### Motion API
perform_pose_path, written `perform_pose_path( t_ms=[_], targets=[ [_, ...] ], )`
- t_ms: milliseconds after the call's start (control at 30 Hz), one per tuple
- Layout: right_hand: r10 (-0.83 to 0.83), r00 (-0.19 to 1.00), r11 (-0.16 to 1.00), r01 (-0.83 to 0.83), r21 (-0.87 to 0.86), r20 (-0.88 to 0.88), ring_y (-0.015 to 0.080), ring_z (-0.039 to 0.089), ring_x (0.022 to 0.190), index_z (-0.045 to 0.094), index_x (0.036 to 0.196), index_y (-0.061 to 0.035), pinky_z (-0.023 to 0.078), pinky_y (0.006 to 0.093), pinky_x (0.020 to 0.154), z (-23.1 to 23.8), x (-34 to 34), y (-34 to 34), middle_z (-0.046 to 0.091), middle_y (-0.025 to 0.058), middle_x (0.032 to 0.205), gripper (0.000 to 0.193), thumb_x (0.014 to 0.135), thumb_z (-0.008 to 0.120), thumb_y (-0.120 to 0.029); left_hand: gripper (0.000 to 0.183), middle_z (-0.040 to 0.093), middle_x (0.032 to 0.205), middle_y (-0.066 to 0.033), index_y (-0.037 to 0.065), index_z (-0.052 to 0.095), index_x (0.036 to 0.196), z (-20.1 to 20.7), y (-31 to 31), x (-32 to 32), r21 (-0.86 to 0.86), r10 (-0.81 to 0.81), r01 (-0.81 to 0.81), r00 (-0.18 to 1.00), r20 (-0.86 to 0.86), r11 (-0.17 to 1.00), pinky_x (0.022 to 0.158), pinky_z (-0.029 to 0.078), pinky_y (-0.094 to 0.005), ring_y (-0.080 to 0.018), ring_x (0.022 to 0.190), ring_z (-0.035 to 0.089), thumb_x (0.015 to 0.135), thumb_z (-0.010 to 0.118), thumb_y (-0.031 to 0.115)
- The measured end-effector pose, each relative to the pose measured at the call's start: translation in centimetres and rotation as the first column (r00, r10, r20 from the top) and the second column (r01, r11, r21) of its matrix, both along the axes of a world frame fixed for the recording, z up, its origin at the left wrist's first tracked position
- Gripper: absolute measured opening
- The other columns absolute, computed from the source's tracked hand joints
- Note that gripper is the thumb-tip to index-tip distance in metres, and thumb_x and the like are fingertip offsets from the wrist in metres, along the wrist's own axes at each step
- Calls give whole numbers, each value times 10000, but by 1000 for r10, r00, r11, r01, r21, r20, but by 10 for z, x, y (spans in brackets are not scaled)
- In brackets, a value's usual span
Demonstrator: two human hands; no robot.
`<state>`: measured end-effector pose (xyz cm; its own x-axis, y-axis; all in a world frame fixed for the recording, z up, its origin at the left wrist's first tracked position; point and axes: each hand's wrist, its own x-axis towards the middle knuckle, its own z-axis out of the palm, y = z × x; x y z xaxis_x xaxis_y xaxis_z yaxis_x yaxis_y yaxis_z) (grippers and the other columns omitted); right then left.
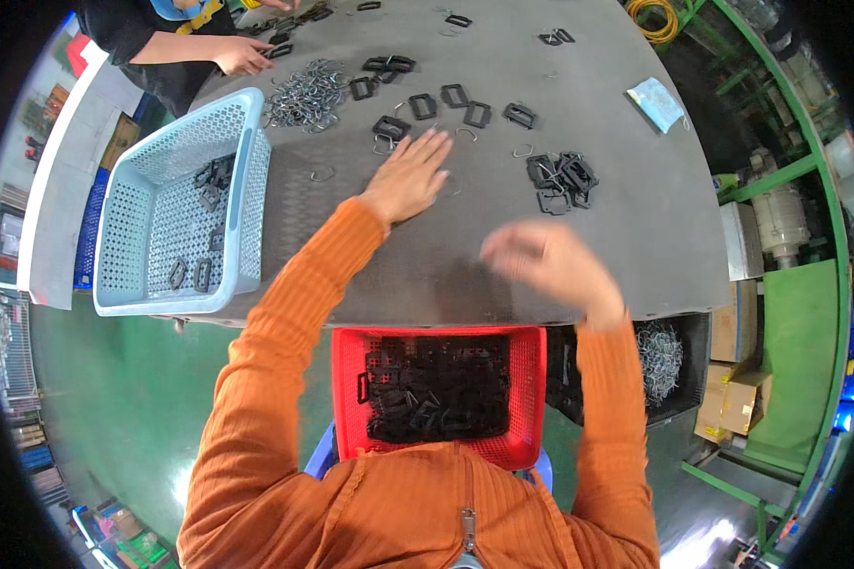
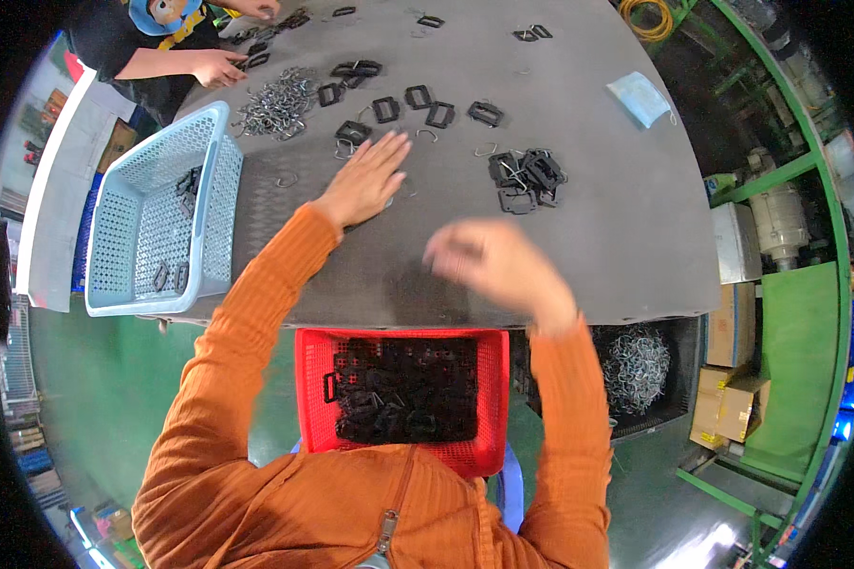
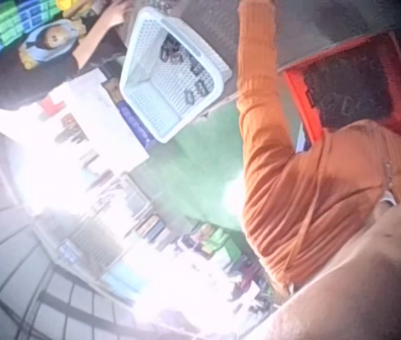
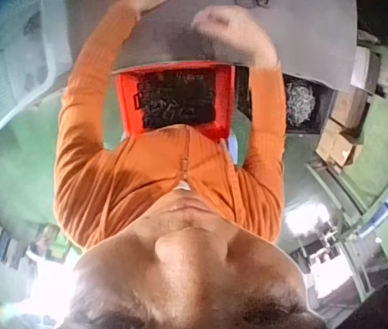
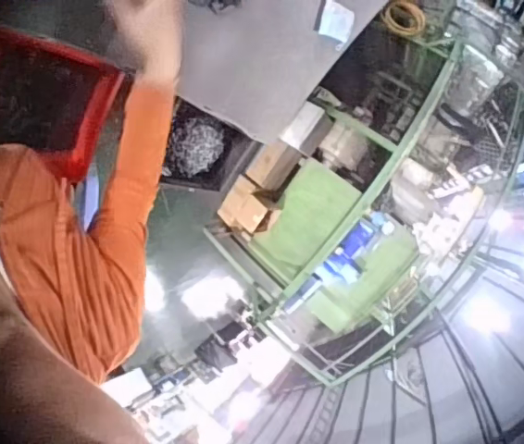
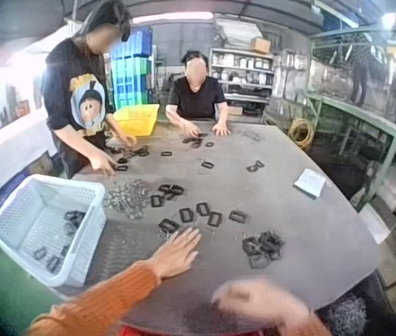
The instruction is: The person picks up metal hooks and plastic buckles from a table and joins them together by hand, placing the assembled units into a red basket.
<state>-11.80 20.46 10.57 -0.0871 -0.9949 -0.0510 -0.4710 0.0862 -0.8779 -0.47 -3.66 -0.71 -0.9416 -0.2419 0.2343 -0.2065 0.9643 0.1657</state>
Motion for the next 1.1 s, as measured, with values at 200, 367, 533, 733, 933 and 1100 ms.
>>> perform_pose_path(
  t_ms=[200, 367, 533, 733, 933, 1100],
  targets=[
    [-552, 599, 832, 433, -346, -580, 289, 564, 1011, 666, 945, -70, 479, 409, 814, -67, -128, -106, 609, 91, 1039, 173, 825, 641, -193, 300, 580, 1205, -119, 32, 622, 1121, 40, -6, 39, 134, 97, -85, 991, -89, 987, 993, 399, -400, -281, 1179, 496, 849, 519, 104],
    [-482, 406, 863, 371, -342, -776, 306, 542, 1028, 643, 906, -56, 472, 429, 847, -92, -138, -130, 585, 97, 1068, 137, 834, 635, -173, 269, 599, 1172, -101, 44, 648, 1071, 34, -29, -22, 117, 183, -152, 924, -336, 981, 942, 424, -399, -276, 1129, 518, 832, 588, 154],
    [-673, 602, 739, 560, -374, -429, 309, 618, 808, 628, 982, -63, 484, 417, 754, -64, -141, -124, 644, 151, 862, 174, 892, 528, -173, 350, 567, 1237, -80, 73, 602, 1167, 7, -43, -58, -99, 237, -265, 944, -229, 959, 993, 373, -424, -261, 1196, 474, 872, 579, 258],
    [-172, 772, 978, 209, -11, -611, 286, 625, 902, 583, 1242, -216, 481, 357, 823, -58, -80, -132, 665, 148, 972, 489, 776, 474, -118, 342, 571, 1241, -79, 72, 595, 1175, 3, -39, -48, -176, 124, -170, 962, -243, 970, 1002, 369, -437, -231, 1176, 507, 887, 557, 255],
    [220, 834, 926, -16, 376, -506, 316, 613, 1006, 663, 1125, -125, 456, 378, 918, -14, -114, -116, 663, 169, 1054, 455, 701, 504, -92, 304, 565, 1254, -96, 65, 599, 1162, 35, -5, -37, 253, -83, 87, 996, -27, 964, 994, 392, -459, -258, 1154, 536, 882, 535, 165],
    [203, 802, 929, 24, 370, -562, 324, 561, 1102, 391, 1400, -179, 469, 413, 897, -25, -94, -141, 532, 203, 1272, 710, 709, 522, -82, 391, 434, 1383, -121, 107, 496, 1299, 13, -45, -97, 146, 106, -83, 982, -156, 986, 1058, 307, -504, -303, 1315, 362, 919, 443, 181]
  ],
)
